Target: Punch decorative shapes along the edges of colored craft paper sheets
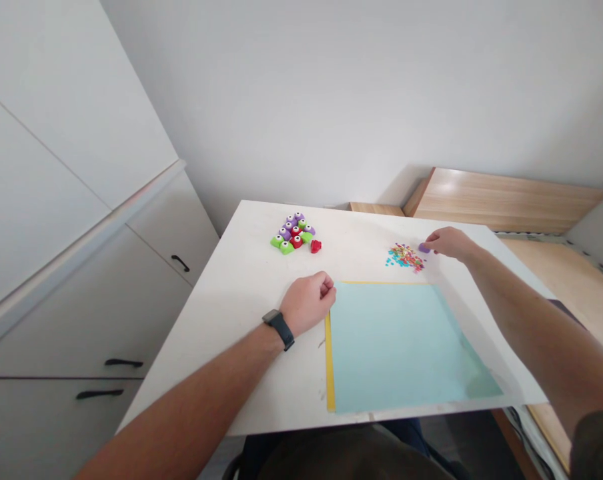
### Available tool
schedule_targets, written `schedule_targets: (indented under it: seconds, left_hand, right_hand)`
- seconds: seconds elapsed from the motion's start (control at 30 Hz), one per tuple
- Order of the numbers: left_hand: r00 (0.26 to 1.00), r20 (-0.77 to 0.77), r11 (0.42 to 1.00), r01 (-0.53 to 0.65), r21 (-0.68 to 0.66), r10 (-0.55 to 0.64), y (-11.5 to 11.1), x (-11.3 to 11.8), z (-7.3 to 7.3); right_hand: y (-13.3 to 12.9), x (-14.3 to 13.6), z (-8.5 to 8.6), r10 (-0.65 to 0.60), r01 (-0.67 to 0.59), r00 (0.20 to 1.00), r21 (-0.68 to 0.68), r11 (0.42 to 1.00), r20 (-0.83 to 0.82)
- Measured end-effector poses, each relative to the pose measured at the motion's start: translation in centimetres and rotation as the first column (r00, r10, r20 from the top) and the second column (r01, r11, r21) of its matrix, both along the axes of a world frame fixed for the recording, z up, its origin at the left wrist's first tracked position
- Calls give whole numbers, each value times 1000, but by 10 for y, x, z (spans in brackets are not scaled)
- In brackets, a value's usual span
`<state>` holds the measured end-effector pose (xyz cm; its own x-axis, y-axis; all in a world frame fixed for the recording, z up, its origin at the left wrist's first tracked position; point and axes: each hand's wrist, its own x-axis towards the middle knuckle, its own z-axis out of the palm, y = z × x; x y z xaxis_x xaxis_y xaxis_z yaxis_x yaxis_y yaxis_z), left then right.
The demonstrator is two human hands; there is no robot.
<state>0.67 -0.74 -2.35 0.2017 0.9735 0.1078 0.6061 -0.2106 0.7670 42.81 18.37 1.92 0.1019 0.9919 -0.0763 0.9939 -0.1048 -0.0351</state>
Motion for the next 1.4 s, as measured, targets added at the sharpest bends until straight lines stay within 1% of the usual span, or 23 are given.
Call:
schedule_targets:
  seconds: [0.1, 0.2, 0.33, 0.4, 0.43, 0.47, 0.53, 0.63, 0.73, 0.8, 0.9, 1.03, 1.13, 1.27, 1.4]
  left_hand:
    - [1000, -1, 1000, 0, 1, 0, 0, 0, -1]
    - [1000, 5, 1000, 5, -11, -5, 0, 0, 0]
    - [1000, 5, 1000, -6, -7, 6, 0, 0, -1]
    - [1000, 3, 1000, -9, 1, 9, 0, 0, -1]
    - [1000, 2, 1000, -10, 3, 10, 0, 0, -1]
    - [1000, 0, 1000, -9, 1, 9, -1, 0, -1]
    - [1000, -5, 1000, -8, -7, 8, -1, 0, -1]
    - [1000, -9, 1000, -9, -14, 9, 0, 0, -1]
    - [1000, -10, 1000, -2, -4, 2, 0, 0, -1]
    - [1000, -11, 1000, 4, 1, -4, 0, 0, -1]
    - [1000, -14, 1000, 6, -2, -6, 0, 0, -1]
    - [1000, -30, 1000, 1, -17, -2, 0, 0, -1]
    - [999, -36, 1000, 7, -4, -7, 0, 0, -1]
    - [999, -41, 1000, 8, 8, -8, 0, 0, -2]
    - [999, -42, 1000, 1, 16, -1, 0, 0, -2]
  right_hand:
    - [4, -12, 0, 24, -24, 1000, 10, 1000, 16]
    - [11, -30, 5, 69, -70, 996, 27, 997, 47]
    - [16, -63, 16, 87, -97, 993, 136, 986, 74]
    - [14, -88, 20, 111, -118, 993, 190, 975, 52]
    - [12, -103, 22, 142, -145, 989, 201, 969, 32]
    - [10, -120, 23, 184, -182, 983, 201, 963, 9]
    - [2, -156, 21, 323, -308, 944, 183, 934, -59]
    - [-10, -211, 15, 462, -439, 879, 173, 881, -121]
    - [-16, -255, 6, 521, -496, 840, 178, 850, -147]
    - [-15, -274, 2, 538, -512, 827, 178, 840, -160]
    - [-13, -288, -1, 543, -515, 821, 185, 837, -174]
    - [-17, -294, 1, 544, -498, 817, 244, 832, -192]
    - [-25, -301, 3, 609, -551, 767, 282, 786, -200]
    - [-32, -317, 1, 698, -645, 692, 276, 713, -185]
    - [-32, -322, -5, 727, -682, 669, 260, 683, -154]
